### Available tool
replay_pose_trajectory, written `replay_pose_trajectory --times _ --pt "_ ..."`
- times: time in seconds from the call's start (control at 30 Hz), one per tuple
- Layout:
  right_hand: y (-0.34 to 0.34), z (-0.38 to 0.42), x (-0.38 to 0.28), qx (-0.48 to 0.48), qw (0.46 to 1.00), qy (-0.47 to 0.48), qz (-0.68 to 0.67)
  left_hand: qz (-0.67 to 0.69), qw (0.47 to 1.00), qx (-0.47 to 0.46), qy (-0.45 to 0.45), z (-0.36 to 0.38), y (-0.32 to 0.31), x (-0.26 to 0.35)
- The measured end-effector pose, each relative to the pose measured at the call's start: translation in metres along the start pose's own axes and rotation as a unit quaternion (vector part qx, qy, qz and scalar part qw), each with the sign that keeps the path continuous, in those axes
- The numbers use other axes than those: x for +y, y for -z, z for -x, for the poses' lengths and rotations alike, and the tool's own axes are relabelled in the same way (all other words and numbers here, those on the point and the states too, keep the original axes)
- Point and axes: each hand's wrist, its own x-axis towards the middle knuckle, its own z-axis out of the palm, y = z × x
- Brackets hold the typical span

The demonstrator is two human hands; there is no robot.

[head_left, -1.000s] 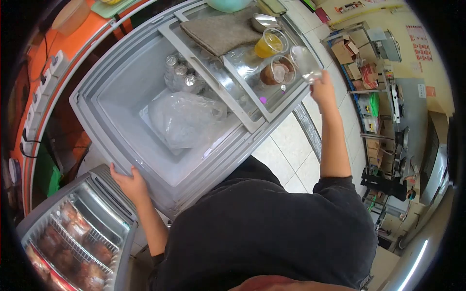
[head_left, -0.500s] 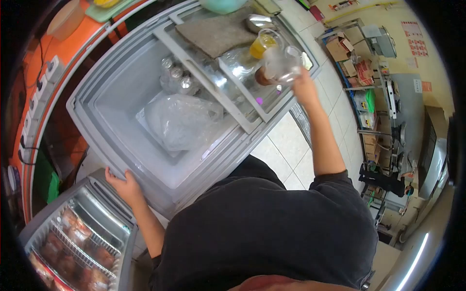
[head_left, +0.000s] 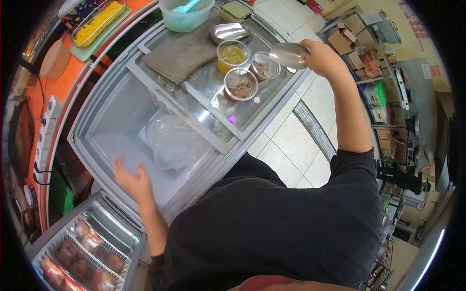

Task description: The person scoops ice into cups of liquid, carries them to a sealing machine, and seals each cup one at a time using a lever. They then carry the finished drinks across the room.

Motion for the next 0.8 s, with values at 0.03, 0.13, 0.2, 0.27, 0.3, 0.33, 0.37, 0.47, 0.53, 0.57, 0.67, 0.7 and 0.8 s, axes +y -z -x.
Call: replay_pose_trajectory --times 0.03,0.13,0.2,0.27,0.3,0.33,0.37,0.47,0.53,0.57,0.67,0.7,0.8 --pt "0.005 -0.006 -0.004 -0.028 1.0 0.0 0.004 0.025 0.998 -0.033 -0.036 -0.01 -0.005 0.043" --pt "0.007 -0.013 -0.009 -0.055 0.997 0.048 0.037 0.088 0.984 -0.068 -0.136 -0.035 -0.024 0.152" --pt "0.013 -0.015 -0.012 -0.088 0.99 0.084 0.072 0.094 0.973 -0.086 -0.194 -0.047 -0.039 0.21" --pt "0.009 -0.017 -0.002 -0.072 0.979 0.164 0.099 0.075 0.965 -0.114 -0.225 -0.052 -0.054 0.256" --pt "0.013 -0.018 -0.001 -0.072 0.973 0.195 0.099 0.069 0.963 -0.126 -0.23 -0.053 -0.062 0.274" --pt "0.014 -0.021 0.002 -0.07 0.967 0.226 0.099 0.063 0.96 -0.137 -0.235 -0.054 -0.07 0.287" --pt "0.007 -0.026 0.006 -0.03 0.964 0.256 0.069 0.054 0.962 -0.136 -0.231 -0.055 -0.079 0.297" --pt "0.006 -0.032 0.005 0.0 0.951 0.305 0.044 0.026 0.964 -0.141 -0.222 -0.052 -0.104 0.314" --pt "0.002 -0.04 0.002 -0.052 0.947 0.31 0.068 0.004 0.966 -0.148 -0.212 -0.052 -0.116 0.321" --pt "0.003 -0.041 0.0 -0.067 0.942 0.321 0.077 -0.004 0.966 -0.149 -0.21 -0.053 -0.119 0.325" --pt "0.006 -0.041 -0.014 -0.105 0.926 0.331 0.147 -0.022 0.966 -0.159 -0.203 -0.051 -0.126 0.331" --pt "0.004 -0.041 -0.021 -0.104 0.925 0.326 0.166 -0.022 0.966 -0.162 -0.2 -0.049 -0.129 0.331" --pt "0.005 -0.05 -0.026 -0.128 0.922 0.323 0.17 -0.013 0.966 -0.172 -0.195 -0.045 -0.133 0.333"
